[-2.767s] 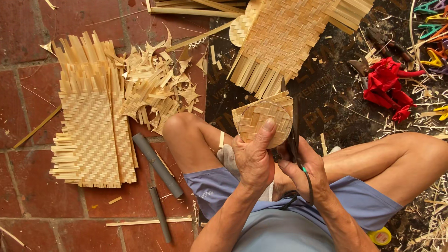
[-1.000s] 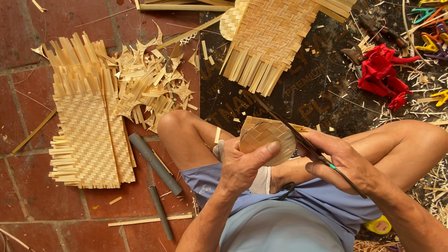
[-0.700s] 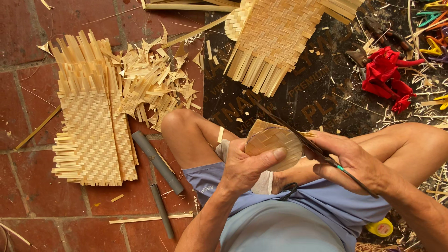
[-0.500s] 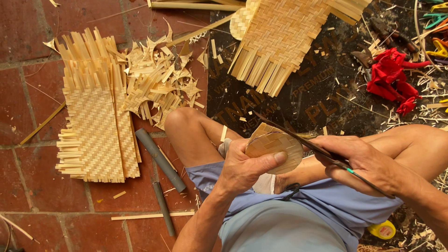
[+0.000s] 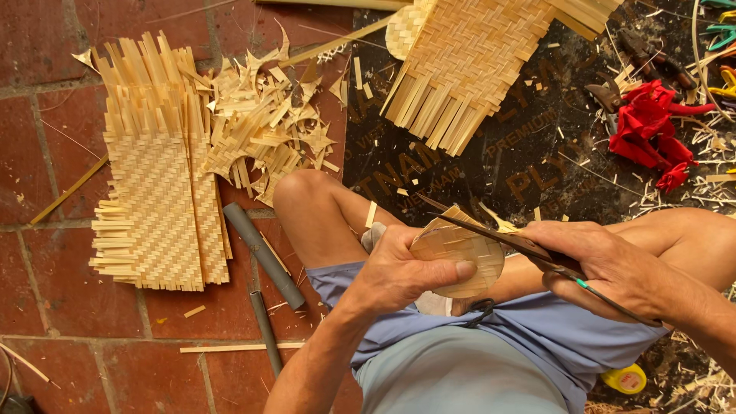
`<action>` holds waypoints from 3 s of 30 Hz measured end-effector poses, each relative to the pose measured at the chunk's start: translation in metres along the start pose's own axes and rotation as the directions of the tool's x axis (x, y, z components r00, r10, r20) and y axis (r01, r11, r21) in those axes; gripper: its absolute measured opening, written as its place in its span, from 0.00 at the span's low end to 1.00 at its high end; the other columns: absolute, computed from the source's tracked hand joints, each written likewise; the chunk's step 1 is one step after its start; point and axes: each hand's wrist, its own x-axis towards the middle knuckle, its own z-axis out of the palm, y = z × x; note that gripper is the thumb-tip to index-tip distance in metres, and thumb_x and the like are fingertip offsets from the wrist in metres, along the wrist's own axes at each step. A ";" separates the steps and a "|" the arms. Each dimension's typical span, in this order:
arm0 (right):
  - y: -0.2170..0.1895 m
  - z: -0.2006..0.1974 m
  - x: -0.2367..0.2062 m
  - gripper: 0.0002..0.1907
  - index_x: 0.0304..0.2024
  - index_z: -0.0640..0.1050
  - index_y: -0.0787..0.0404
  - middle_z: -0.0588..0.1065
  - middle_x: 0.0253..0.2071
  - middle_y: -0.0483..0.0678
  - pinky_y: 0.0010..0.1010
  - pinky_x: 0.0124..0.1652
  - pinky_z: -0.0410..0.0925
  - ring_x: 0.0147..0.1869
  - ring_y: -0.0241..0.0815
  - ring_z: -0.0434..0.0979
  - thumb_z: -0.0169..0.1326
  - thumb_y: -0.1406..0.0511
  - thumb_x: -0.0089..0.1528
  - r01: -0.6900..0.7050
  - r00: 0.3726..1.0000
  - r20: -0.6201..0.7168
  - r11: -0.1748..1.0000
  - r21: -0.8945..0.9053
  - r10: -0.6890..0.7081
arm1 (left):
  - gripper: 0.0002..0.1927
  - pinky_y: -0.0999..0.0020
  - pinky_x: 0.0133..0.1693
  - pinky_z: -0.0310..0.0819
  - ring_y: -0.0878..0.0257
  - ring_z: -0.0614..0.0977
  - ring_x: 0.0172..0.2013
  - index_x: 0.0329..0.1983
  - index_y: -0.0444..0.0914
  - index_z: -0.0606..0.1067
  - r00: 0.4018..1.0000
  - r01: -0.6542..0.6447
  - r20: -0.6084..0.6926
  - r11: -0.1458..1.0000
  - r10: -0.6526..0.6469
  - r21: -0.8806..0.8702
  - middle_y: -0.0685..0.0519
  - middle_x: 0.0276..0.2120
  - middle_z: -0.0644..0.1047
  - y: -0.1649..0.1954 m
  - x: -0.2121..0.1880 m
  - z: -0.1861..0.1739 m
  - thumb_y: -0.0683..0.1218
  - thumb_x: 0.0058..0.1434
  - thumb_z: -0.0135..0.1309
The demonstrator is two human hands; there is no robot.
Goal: The person sits on the floor and uses large scissors to trim excess bamboo strips from around woven circular bamboo discs, cutting along a marked outline. They rotate each disc as they cut, set finished discs on a pile, and pull new woven bamboo sheets from a stack to continue.
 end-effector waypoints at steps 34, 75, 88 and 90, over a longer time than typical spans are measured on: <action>-0.027 0.003 0.021 0.33 0.57 0.74 0.60 0.76 0.30 0.49 0.38 0.35 0.69 0.36 0.47 0.75 0.55 0.68 0.47 -0.011 1.000 0.003 1.000 -0.002 0.011 | 0.24 0.70 0.43 0.79 0.68 0.82 0.39 0.54 0.29 0.79 0.986 0.046 0.118 0.870 -0.119 0.491 0.51 0.40 0.84 0.051 0.017 -0.020 0.42 0.53 0.66; -0.032 -0.009 0.007 0.36 0.59 0.73 0.62 0.72 0.33 0.46 0.38 0.34 0.67 0.35 0.46 0.76 0.62 0.68 0.46 0.126 0.987 -0.071 0.971 -0.205 -0.143 | 0.17 0.74 0.36 0.75 0.70 0.79 0.35 0.52 0.30 0.81 0.987 -0.155 0.086 0.933 0.134 0.323 0.55 0.36 0.81 0.034 -0.012 -0.011 0.39 0.60 0.65; -0.023 -0.017 -0.008 0.44 0.62 0.69 0.61 0.73 0.39 0.49 0.40 0.37 0.68 0.44 0.52 0.78 0.62 0.67 0.40 0.125 0.992 0.074 0.922 -0.367 -0.105 | 0.09 0.70 0.37 0.69 0.70 0.73 0.34 0.40 0.35 0.78 0.964 -0.242 0.202 0.888 0.173 0.392 0.58 0.30 0.71 0.027 -0.012 -0.020 0.41 0.60 0.66; -0.020 -0.017 -0.008 0.41 0.61 0.70 0.60 0.73 0.39 0.47 0.39 0.37 0.68 0.43 0.50 0.78 0.63 0.65 0.44 0.135 0.990 0.082 0.916 -0.377 -0.112 | 0.10 0.70 0.36 0.68 0.69 0.72 0.33 0.38 0.34 0.78 0.962 -0.252 0.206 0.866 0.178 0.431 0.58 0.28 0.70 0.027 -0.013 -0.020 0.41 0.59 0.67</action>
